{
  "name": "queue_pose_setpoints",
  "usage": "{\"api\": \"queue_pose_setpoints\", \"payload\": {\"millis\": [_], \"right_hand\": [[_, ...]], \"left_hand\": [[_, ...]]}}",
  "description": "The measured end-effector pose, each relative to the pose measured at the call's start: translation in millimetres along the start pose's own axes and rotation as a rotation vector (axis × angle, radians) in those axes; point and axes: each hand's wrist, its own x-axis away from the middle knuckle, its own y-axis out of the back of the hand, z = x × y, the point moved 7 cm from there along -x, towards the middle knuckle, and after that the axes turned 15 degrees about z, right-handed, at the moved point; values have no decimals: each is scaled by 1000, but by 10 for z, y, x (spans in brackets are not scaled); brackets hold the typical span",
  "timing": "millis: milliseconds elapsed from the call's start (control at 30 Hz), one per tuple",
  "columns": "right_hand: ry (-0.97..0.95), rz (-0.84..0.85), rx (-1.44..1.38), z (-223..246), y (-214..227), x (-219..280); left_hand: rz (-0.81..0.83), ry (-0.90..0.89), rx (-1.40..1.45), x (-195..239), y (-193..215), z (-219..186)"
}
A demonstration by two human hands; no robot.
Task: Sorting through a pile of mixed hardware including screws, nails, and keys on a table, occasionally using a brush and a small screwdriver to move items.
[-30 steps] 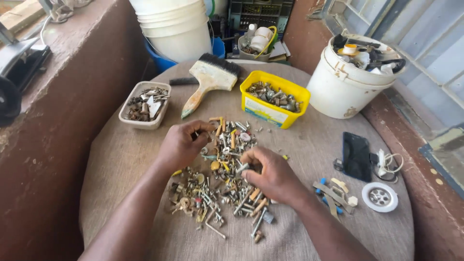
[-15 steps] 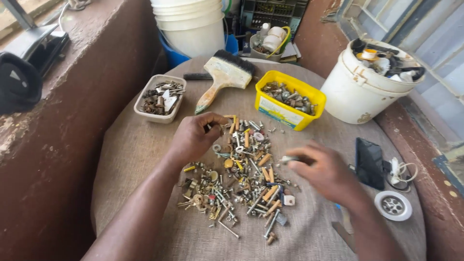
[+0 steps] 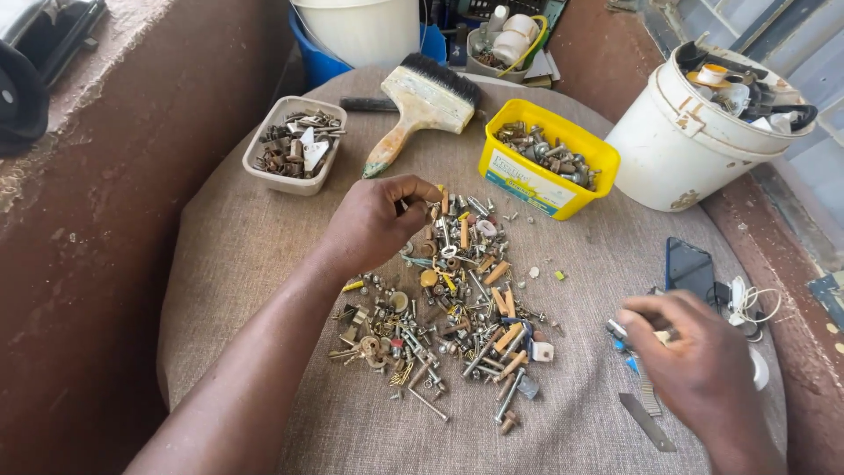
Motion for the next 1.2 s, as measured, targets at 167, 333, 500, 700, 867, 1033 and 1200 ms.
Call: {"api": "queue_pose_setpoints", "payload": {"millis": [167, 333, 500, 700, 867, 1033, 1200], "right_hand": [[670, 164, -43, 1055, -424, -25], [740, 477, 241, 1507, -966, -187], [707, 506, 280, 1447, -1027, -251], [799, 527, 246, 1423, -1112, -190], [814, 531, 201, 1507, -1048, -151], [862, 494, -169, 1438, -809, -284], [526, 683, -570, 1224, -934, -476]], "left_hand": [[11, -8, -36, -25, -10, 82], [-21, -62, -77, -46, 57, 204], [59, 122, -17, 2, 99, 268], [77, 76, -30, -87, 22, 337], [77, 77, -22, -82, 21, 330], [44, 39, -49, -63, 72, 333], [74, 39, -60, -92, 32, 329]]}}
